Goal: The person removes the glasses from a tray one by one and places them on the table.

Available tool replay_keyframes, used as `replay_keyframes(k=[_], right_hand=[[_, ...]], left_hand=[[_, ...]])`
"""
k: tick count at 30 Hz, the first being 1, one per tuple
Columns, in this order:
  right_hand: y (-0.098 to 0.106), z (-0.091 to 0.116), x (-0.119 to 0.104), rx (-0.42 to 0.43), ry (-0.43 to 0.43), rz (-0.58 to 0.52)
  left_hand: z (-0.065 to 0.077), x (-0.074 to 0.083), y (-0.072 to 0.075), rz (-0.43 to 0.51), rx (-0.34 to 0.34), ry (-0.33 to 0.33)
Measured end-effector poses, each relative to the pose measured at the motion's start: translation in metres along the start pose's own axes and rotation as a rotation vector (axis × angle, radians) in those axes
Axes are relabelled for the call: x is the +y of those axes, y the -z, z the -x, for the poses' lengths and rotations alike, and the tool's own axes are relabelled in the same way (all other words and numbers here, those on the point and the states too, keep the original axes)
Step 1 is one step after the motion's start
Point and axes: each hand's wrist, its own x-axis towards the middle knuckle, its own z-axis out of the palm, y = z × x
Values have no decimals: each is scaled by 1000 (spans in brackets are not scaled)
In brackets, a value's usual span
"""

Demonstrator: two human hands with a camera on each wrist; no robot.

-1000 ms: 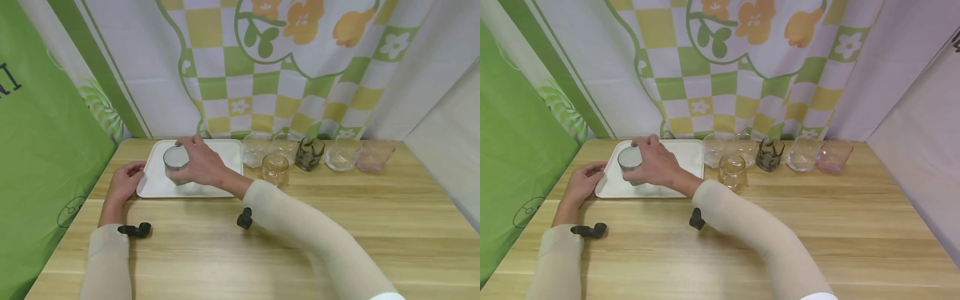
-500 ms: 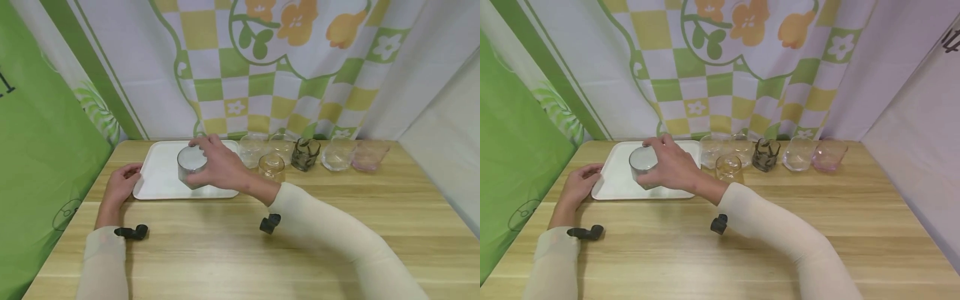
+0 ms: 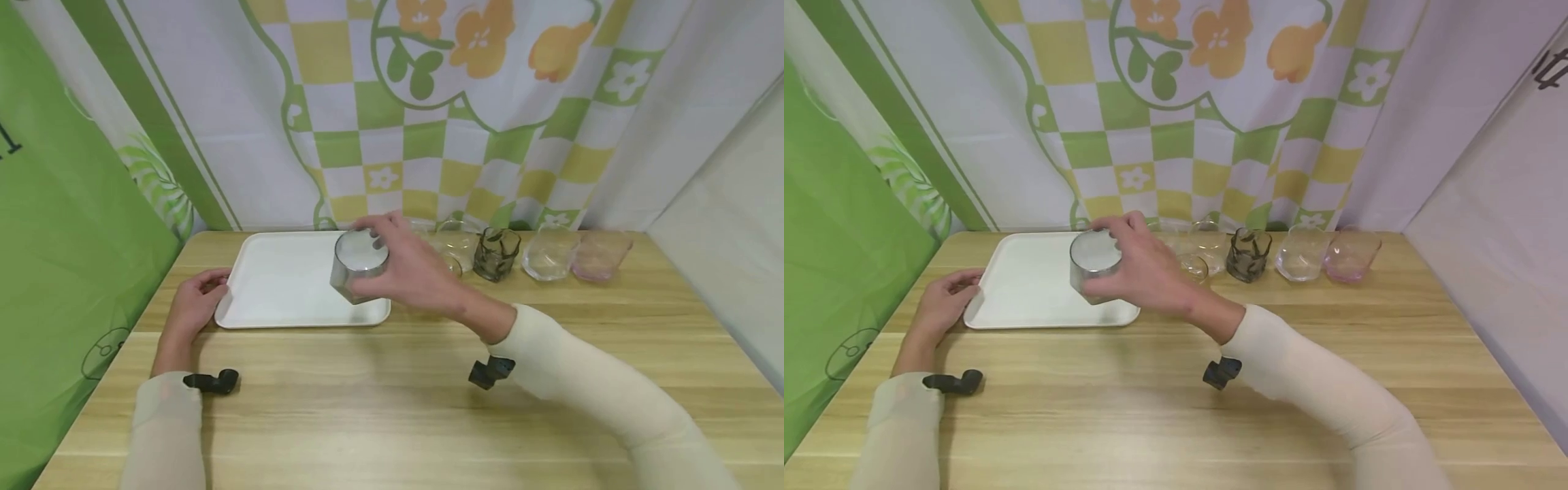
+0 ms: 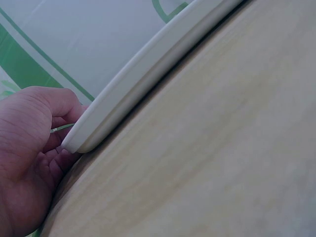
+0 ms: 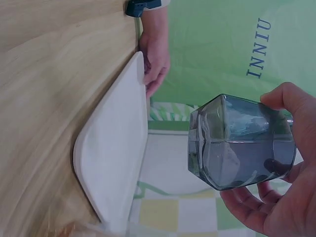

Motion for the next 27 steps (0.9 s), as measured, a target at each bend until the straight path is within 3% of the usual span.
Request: replay_keyframes(k=[16, 27], right_hand=[[57, 38, 29, 49, -25, 52], [83, 66, 58, 117, -68, 51]], left_hand=[[-1, 0, -2, -4, 2, 1], [3, 0, 0, -3, 1, 14]])
